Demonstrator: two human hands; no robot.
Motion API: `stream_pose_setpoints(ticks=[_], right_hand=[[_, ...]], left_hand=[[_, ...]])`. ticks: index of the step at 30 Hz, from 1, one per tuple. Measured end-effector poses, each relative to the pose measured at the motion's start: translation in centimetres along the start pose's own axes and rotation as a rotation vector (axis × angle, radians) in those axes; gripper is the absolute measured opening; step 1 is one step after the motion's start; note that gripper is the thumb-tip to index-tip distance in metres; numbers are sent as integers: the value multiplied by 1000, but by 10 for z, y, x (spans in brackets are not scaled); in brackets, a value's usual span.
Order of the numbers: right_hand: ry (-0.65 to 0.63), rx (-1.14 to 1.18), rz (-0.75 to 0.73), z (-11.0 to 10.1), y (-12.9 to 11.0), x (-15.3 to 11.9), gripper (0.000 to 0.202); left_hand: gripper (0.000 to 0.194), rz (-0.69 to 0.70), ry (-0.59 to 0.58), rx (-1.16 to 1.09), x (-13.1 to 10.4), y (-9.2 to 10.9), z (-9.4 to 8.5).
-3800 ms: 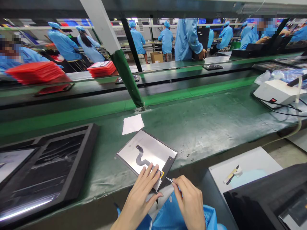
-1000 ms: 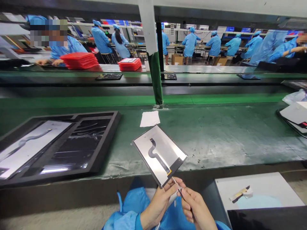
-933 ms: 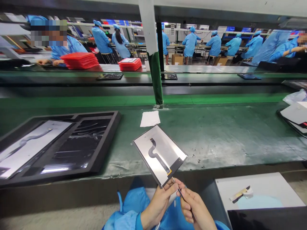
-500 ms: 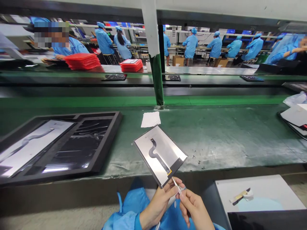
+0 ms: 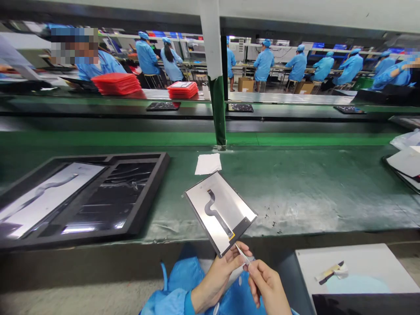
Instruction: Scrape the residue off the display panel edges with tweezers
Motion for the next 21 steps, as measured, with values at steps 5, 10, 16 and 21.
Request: stream_pose_setpoints(ticks=[5, 10, 16, 21], right_hand=[[-114, 102, 156, 14, 7, 3, 69], [59, -98, -79, 1, -6, 0, 65], [44, -116, -78, -4, -5, 3, 65], [-95, 95, 117, 12, 8, 6, 67]], left_hand=[[46, 2, 23, 2, -1, 2, -6], [47, 43, 92, -34, 9, -8, -5], [48, 3, 18, -36, 3, -4, -2], [45, 7, -26, -15, -3, 4, 0]])
Point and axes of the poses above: each hand's wrist, its own x-axis towards the middle knuckle, its own z-axis out of the palm, y = z × x, the point moved 8 cm from there along x, towards the middle knuckle, and after that the axes turned 5 degrees about y, right-handed, at the moved point
